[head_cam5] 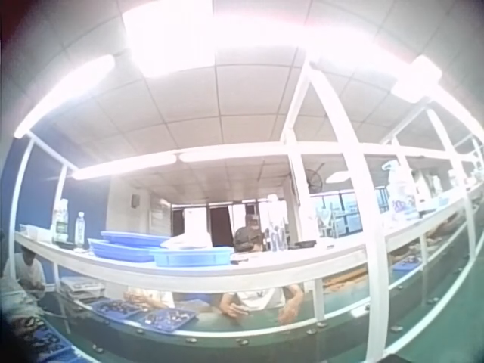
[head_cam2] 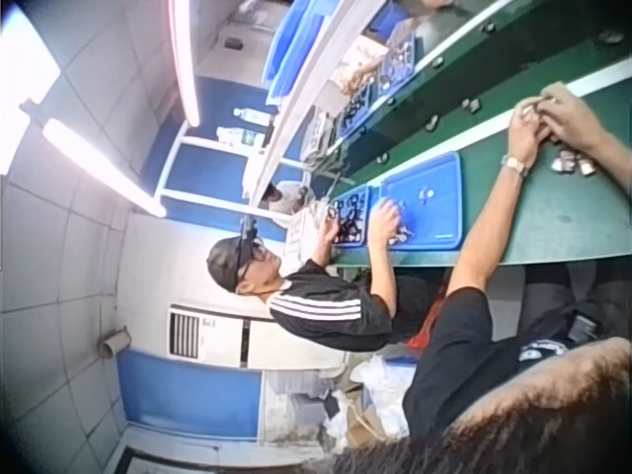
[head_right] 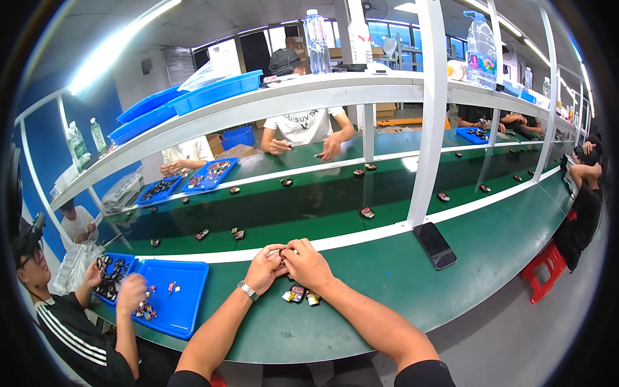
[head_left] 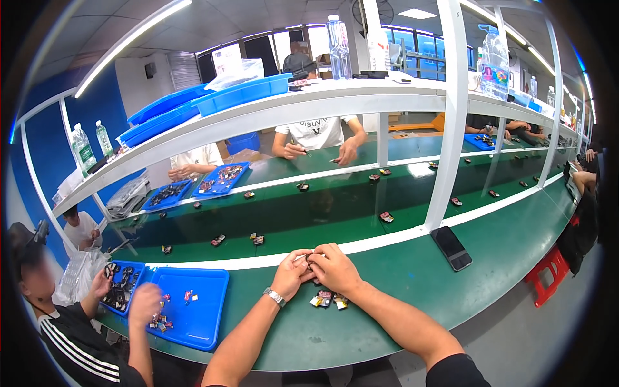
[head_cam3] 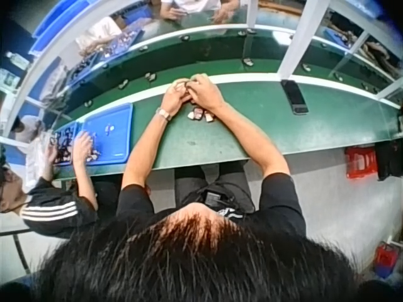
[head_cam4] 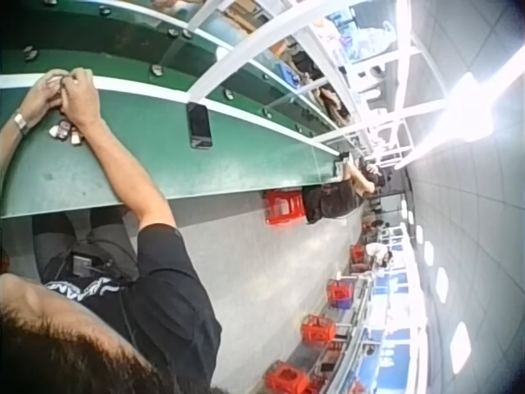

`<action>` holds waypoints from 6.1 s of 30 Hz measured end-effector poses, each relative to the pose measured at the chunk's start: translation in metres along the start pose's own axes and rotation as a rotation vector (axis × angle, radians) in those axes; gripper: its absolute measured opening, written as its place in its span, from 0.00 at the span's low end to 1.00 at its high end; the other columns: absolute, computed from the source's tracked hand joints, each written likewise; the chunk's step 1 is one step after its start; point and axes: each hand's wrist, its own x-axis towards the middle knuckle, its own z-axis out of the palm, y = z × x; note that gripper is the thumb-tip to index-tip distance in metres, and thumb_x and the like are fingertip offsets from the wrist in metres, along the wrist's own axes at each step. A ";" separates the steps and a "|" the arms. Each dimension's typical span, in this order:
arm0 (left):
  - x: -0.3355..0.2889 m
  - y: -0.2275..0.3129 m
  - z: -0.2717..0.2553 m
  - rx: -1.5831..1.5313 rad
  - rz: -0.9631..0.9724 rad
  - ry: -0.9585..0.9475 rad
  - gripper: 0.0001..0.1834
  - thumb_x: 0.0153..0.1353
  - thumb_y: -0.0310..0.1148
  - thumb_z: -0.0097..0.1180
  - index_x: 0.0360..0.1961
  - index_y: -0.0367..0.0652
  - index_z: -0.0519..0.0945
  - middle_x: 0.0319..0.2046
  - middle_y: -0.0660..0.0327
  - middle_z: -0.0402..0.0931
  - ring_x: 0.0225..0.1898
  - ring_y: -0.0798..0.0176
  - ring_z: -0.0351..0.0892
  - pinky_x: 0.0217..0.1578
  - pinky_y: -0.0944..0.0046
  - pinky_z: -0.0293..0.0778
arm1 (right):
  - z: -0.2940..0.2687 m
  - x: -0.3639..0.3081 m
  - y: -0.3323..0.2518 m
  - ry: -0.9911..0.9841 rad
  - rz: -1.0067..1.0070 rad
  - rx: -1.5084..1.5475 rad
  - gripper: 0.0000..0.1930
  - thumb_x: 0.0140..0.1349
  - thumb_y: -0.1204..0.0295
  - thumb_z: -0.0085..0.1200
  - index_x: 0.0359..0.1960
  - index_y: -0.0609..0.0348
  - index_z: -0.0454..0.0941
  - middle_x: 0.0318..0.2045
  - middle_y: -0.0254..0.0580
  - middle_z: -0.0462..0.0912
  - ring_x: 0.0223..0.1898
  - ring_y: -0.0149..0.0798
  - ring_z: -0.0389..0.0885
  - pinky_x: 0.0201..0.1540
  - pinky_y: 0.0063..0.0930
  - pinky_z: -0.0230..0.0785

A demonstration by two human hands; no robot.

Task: The recorder is assembling small electronic or toy components on an industrial conveyor belt.

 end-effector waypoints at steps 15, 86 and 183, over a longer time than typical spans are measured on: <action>0.001 -0.003 0.006 0.012 -0.016 -0.001 0.15 0.69 0.22 0.45 0.55 0.39 0.67 0.48 0.55 0.76 0.49 0.60 0.79 0.53 0.56 0.78 | 0.006 -0.007 0.007 -0.005 -0.090 -0.200 0.10 0.48 0.75 0.57 0.35 0.58 0.78 0.38 0.36 0.75 0.43 0.38 0.76 0.37 0.30 0.75; -0.001 -0.006 0.004 0.021 -0.108 0.091 0.13 0.67 0.24 0.51 0.52 0.35 0.71 0.46 0.54 0.77 0.48 0.59 0.81 0.50 0.55 0.82 | -0.021 0.006 0.010 -0.199 -0.060 0.020 0.09 0.48 0.79 0.60 0.31 0.57 0.76 0.34 0.38 0.73 0.40 0.43 0.74 0.41 0.37 0.71; 0.001 -0.008 -0.004 0.048 0.007 -0.081 0.13 0.66 0.23 0.52 0.51 0.39 0.71 0.52 0.54 0.75 0.52 0.61 0.78 0.55 0.55 0.77 | 0.002 -0.019 0.018 -0.194 0.499 0.352 0.08 0.55 0.71 0.63 0.38 0.50 0.87 0.55 0.37 0.76 0.60 0.45 0.68 0.64 0.36 0.62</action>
